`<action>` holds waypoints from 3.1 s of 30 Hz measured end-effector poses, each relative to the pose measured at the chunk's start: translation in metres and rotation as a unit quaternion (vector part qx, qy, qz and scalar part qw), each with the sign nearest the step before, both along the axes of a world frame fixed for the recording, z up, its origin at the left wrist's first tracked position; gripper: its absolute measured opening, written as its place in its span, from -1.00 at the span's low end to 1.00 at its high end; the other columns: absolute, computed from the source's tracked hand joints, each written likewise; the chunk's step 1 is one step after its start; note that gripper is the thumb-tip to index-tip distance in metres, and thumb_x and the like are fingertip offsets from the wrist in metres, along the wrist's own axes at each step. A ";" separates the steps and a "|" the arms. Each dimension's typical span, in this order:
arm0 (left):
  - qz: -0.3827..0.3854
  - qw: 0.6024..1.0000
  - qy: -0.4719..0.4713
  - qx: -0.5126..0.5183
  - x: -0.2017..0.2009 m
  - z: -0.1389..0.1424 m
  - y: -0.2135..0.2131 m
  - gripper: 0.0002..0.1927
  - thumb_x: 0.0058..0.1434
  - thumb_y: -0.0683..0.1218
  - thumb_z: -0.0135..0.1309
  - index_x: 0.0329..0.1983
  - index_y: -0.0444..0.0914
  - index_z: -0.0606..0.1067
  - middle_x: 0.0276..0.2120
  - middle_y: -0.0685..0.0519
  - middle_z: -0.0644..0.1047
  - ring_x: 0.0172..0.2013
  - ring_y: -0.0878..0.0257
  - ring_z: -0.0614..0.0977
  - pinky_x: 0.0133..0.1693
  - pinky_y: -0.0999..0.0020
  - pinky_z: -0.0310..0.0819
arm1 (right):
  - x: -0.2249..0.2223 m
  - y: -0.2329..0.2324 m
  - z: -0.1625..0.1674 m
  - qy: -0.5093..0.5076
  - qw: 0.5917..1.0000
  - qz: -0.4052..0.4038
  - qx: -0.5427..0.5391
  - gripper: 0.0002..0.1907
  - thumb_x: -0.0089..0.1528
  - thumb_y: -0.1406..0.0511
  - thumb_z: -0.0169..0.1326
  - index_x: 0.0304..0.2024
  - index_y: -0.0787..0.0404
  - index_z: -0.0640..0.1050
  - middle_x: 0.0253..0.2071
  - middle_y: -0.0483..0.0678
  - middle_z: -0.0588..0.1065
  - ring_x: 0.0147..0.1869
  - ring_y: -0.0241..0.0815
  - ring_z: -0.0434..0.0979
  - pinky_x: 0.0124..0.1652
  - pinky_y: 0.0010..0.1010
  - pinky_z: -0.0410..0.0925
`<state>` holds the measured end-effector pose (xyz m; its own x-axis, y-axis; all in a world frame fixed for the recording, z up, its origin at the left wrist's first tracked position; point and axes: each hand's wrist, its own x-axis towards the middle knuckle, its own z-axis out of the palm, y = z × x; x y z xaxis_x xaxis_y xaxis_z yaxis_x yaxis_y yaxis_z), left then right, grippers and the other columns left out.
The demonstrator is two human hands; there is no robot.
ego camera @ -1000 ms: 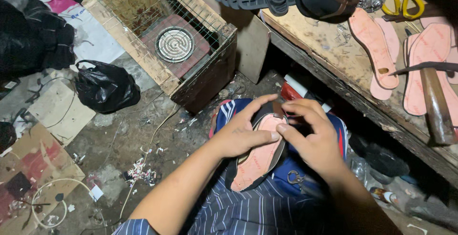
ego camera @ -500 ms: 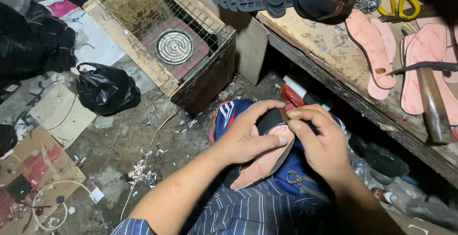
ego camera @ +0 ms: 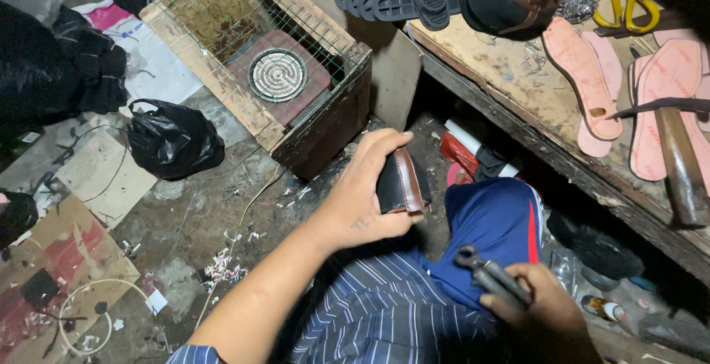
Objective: The person sits on the floor with a shoe upper mounted on a wooden last. They pull and press the upper over the last, use pincers to grip and tuck the material, trim excess with scissors, and hammer the sole edge to set it in place.
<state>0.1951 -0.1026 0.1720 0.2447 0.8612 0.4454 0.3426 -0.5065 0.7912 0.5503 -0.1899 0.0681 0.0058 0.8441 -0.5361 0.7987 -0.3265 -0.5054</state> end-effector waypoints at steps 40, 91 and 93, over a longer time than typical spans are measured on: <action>0.074 0.991 0.084 0.075 0.033 0.011 0.014 -0.04 -0.06 -0.15 0.36 0.42 -0.31 0.19 0.30 -0.23 0.31 0.26 -0.24 0.43 0.29 0.03 0.34 | -0.122 0.070 0.069 0.169 0.921 0.054 0.348 -0.65 0.29 0.17 0.10 -0.01 0.28 0.43 -0.32 0.17 0.57 -0.23 0.17 0.64 -0.25 -0.19 0.44; 0.001 0.993 0.119 0.008 0.029 0.018 0.035 -0.12 -0.02 -0.12 0.35 0.38 -0.25 0.24 0.25 -0.19 0.34 0.21 -0.23 0.45 0.16 0.04 0.41 | -0.097 0.081 0.043 0.565 0.819 -0.068 -0.078 -0.66 0.32 0.25 -0.05 0.05 0.33 0.50 -0.34 -0.01 0.53 -0.36 -0.23 0.61 -0.31 -0.34 0.53; 0.040 0.990 0.137 0.006 0.038 0.018 0.036 -0.11 -0.05 -0.12 0.35 0.37 -0.26 0.24 0.20 -0.18 0.35 0.15 -0.22 0.45 0.11 0.04 0.41 | -0.086 0.076 0.067 0.395 0.917 -0.025 -0.050 -0.62 0.28 0.24 -0.02 0.07 0.30 0.52 -0.23 -0.02 0.59 -0.34 -0.19 0.51 -0.31 -0.30 0.42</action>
